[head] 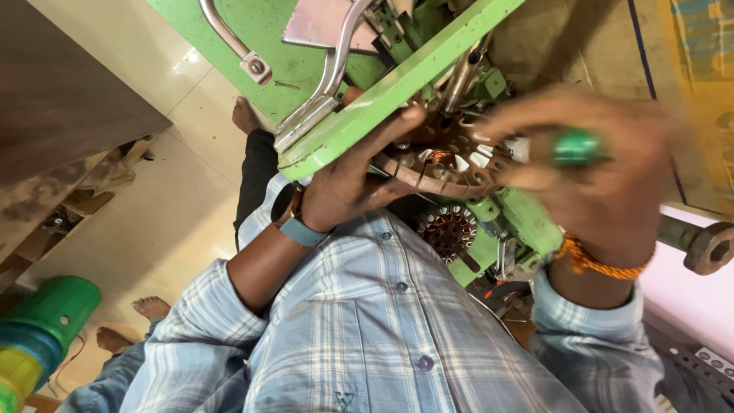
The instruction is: The person uses a green screwdriver to adjust copper windings on a motor stator held in a green machine. They repeatedly insert the tool into slots, rotate the stator, and reposition the windings.
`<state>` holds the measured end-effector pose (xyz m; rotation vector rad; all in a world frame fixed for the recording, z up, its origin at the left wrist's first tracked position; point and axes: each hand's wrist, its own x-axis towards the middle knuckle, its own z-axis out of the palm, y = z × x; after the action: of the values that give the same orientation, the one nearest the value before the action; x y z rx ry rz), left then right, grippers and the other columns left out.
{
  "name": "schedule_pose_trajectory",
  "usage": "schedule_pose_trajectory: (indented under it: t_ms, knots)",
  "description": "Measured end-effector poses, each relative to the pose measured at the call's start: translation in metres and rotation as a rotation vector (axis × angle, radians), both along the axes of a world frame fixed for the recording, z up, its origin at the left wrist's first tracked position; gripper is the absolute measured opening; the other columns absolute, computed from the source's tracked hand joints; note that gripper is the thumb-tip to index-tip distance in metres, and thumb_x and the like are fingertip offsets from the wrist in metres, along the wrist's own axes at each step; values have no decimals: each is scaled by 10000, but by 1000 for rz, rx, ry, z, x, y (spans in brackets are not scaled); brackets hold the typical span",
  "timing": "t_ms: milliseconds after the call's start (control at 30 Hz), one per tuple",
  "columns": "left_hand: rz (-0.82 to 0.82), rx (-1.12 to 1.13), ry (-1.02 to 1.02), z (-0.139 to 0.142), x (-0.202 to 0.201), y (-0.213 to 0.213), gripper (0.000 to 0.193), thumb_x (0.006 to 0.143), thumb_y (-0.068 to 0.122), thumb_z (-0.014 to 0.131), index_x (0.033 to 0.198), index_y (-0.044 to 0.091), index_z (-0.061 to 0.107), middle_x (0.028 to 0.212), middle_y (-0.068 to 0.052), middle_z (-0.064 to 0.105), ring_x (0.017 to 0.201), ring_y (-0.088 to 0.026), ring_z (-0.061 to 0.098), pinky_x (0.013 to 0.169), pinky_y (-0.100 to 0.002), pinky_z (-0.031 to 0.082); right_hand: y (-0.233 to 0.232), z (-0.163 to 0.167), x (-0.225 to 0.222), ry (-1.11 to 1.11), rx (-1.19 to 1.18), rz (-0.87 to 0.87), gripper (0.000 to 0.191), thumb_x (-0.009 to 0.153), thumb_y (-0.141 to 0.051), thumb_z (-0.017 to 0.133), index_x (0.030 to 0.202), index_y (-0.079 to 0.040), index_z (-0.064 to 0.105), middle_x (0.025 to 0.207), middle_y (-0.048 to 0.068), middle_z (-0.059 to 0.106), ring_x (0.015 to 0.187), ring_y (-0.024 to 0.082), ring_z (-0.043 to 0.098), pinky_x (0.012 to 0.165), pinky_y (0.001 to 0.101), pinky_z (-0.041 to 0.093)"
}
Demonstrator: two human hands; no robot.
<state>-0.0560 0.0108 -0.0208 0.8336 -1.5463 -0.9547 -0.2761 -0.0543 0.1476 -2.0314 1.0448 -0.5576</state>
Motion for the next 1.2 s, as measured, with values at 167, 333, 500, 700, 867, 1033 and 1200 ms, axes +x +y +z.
schedule_pose_trajectory:
  t_ms: [167, 333, 500, 700, 867, 1033, 1200]
  knots:
    - [44, -16, -35, -3, 5, 5, 841, 939, 206, 936, 1587, 213, 401, 1549, -75, 536, 1413, -243, 550, 1209, -363, 494, -21, 14, 44, 177, 64, 187, 240, 877, -131, 784, 1088, -21, 752, 969, 117, 770, 746, 143, 741, 640, 265, 564]
    - [80, -48, -56, -3, 5, 3, 842, 908, 245, 961, 1564, 228, 434, 1550, -79, 521, 1410, -248, 527, 1234, -397, 427, -19, 20, 36, 227, 120, 175, 129, 926, -113, 760, 1021, -26, 753, 937, 74, 772, 739, 118, 741, 632, 249, 544]
    - [104, -82, -83, -3, 4, 4, 837, 911, 233, 956, 1564, 219, 432, 1563, -98, 498, 1424, -282, 510, 1254, -455, 374, -2, 9, 19, 2, 240, -171, 199, 1002, -190, 677, 984, 6, 650, 865, 75, 675, 670, 103, 623, 550, 237, 490]
    - [43, -56, -15, -2, 5, 0, 831, 923, 244, 963, 1571, 247, 442, 1559, -68, 502, 1413, -242, 505, 1207, -397, 443, 11, -6, 6, -241, 279, -235, 336, 1149, -307, 683, 1060, -4, 567, 934, 82, 656, 705, 77, 584, 639, 195, 486]
    - [89, -70, -77, 10, 3, -2, 715, 859, 300, 940, 1456, 200, 560, 1498, -112, 532, 1419, -294, 520, 1176, -449, 446, 9, -3, 17, -261, 254, -173, 366, 1167, -315, 679, 1052, 18, 580, 920, 108, 700, 687, 81, 590, 622, 194, 481]
    - [13, -142, -74, 21, 10, -10, 479, 936, 190, 910, 1339, 113, 664, 1292, -75, 708, 1269, -259, 664, 1155, -432, 507, 3, 12, 39, -101, 277, -188, 318, 1076, -295, 638, 1029, 16, 587, 847, 80, 684, 594, 67, 585, 521, 192, 457]
    - [80, -185, -154, 30, 12, -13, 443, 919, 182, 885, 1303, 97, 683, 1266, -109, 711, 1267, -288, 655, 1177, -476, 464, -2, 16, 53, 65, 167, -115, 246, 1110, -220, 630, 1008, 3, 606, 858, 58, 696, 667, 72, 645, 555, 205, 497]
